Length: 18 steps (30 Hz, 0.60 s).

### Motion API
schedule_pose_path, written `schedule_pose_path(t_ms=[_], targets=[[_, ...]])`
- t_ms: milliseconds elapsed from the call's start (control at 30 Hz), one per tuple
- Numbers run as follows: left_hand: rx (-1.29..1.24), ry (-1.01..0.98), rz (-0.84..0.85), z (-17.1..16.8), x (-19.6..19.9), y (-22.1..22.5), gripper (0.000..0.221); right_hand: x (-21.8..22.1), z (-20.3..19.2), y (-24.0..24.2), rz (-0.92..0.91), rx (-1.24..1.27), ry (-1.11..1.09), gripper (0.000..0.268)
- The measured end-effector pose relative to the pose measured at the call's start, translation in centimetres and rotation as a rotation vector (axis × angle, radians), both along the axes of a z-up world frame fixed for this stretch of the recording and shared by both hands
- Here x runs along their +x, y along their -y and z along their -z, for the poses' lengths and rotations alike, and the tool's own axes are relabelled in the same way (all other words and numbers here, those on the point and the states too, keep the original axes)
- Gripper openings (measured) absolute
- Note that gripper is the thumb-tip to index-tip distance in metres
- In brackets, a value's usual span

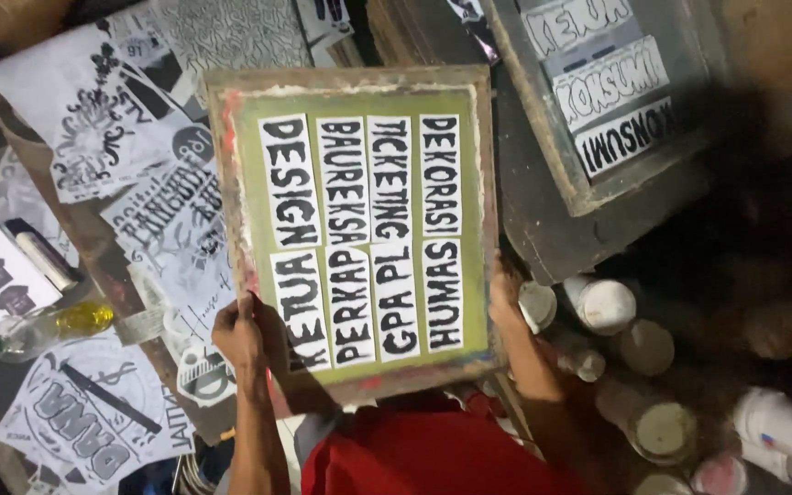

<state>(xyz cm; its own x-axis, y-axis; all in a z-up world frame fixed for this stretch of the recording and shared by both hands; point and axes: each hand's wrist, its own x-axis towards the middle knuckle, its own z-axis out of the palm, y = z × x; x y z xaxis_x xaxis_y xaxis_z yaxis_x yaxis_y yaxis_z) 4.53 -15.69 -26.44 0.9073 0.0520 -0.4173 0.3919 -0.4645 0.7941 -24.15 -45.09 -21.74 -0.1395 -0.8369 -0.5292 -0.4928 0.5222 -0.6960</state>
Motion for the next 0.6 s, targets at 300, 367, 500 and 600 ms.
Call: schedule_pose_path(t_ms=[300,367,500,600], targets=[[-0.016,0.0,-0.078,-0.5,1.1,0.6,0.034,0.1,1.6,2.5,0.036,0.051,-0.012,0.088],[-0.022,-0.021,-0.099,-1.2,0.9,0.9,0.035,1.1,0.5,2.6,-0.027,0.063,-0.074,0.088],[0.024,-0.046,-0.072,-2.9,0.6,1.9,0.04,1.2,1.4,2.6,-0.07,0.12,-0.063,0.099],[0.117,-0.05,-0.038,-1.3,0.4,1.1,0.044,1.0,1.0,3.5,-0.036,0.206,-0.029,0.109]])
